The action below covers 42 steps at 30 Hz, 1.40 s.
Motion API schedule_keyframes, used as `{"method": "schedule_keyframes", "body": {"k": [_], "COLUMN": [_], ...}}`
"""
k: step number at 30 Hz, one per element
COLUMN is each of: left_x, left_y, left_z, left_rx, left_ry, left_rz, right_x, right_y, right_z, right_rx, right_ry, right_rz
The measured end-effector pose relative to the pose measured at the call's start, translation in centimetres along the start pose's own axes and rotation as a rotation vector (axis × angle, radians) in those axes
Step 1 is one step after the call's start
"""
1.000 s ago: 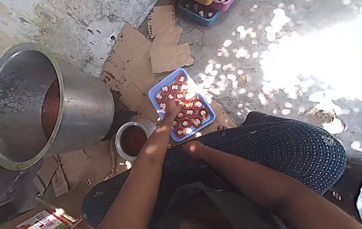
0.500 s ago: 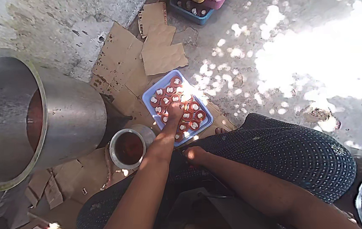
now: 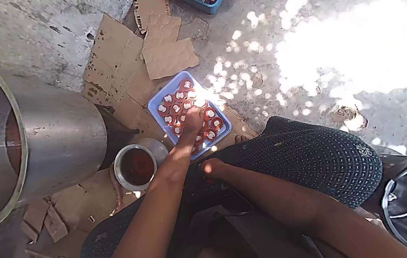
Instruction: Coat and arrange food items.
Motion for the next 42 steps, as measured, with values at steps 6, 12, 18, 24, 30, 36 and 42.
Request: {"method": "schedule_keyframes", "body": {"k": [6, 12, 18, 24, 30, 36, 42], "left_x": [-3.5, -4.2, -1.9, 1.1, 3.5, 3.7, 4.5], "left_y": [-0.8, -1.4, 1.3, 11.3, 21.2, 24.9, 26.1], "left_z": [-2.0, -2.2, 2.0, 11.1, 15.5, 12.8, 13.8], "left_rx": [0.317, 0.414, 0.218, 0.214, 0.152, 0.017, 0.068], "left_ry": [-0.011, -0.004, 0.651, 1.118, 1.024, 1.079, 1.177], "left_rz": [0.04, 0.188, 0.211, 0.217, 0.13, 0.057, 0.082], "right_x": [-0.1, 0.3, 0.8, -0.9, 1.7, 2.8, 3.5], "right_y": [0.1, 0.6, 0.5, -1.3, 0.7, 1.5, 1.2], "right_z": [0.0, 0.4, 0.4, 2.3, 2.6, -0.2, 0.3], "right_rx": [0.005, 0.006, -0.086, -0.694, -0.761, -0.747, -0.861], "right_ry": [-0.002, -0.059, -0.03, -0.428, -0.901, -0.831, -0.708], "right_rz": [0.025, 0.01, -0.009, 0.042, 0.511, 0.451, 0.522]}}
Point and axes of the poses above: each hand's wrist, its own y-axis away from the middle knuckle, its own z-axis out of the back of the hand, x = y × z, the point moved 2 cm from there along -y, towards the middle knuckle, and after that the axes turned 3 degrees about z, right-handed, at the moved point
